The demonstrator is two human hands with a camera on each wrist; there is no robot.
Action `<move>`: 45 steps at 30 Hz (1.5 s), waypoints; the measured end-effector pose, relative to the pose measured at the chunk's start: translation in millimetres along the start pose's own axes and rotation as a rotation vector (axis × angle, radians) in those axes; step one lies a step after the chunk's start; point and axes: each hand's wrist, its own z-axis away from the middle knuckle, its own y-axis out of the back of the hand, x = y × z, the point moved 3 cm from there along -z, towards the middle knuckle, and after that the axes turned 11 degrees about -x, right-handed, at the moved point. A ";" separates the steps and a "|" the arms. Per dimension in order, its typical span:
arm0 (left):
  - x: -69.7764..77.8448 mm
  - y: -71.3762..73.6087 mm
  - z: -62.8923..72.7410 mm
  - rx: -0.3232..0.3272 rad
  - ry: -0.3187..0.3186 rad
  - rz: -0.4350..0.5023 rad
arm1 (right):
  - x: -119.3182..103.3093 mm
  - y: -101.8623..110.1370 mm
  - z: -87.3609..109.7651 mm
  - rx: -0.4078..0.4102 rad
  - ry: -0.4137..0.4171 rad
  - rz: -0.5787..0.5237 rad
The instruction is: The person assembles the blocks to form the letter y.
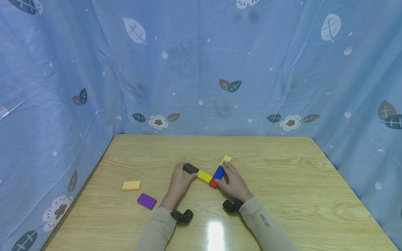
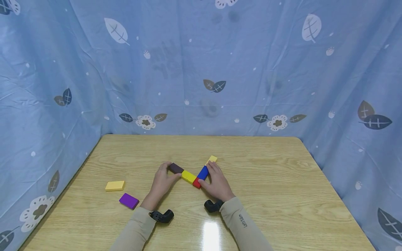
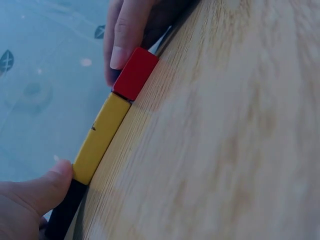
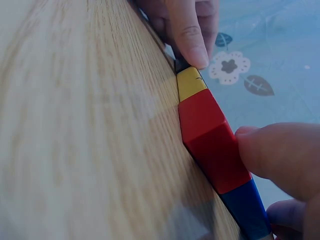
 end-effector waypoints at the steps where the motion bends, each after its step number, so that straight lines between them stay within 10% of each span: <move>1: 0.4 0.0 0.2 -0.002 -0.003 -0.001 | 0.0 0.2 0.2 0.001 0.001 0.001; 27: -3.2 1.3 12.7 -0.025 -0.008 0.032 | 0.4 -1.0 -0.9 0.010 0.015 -0.009; 45: -8.0 29.6 59.6 -0.030 -0.043 -0.022 | 3.2 -0.9 0.5 0.003 0.007 -0.016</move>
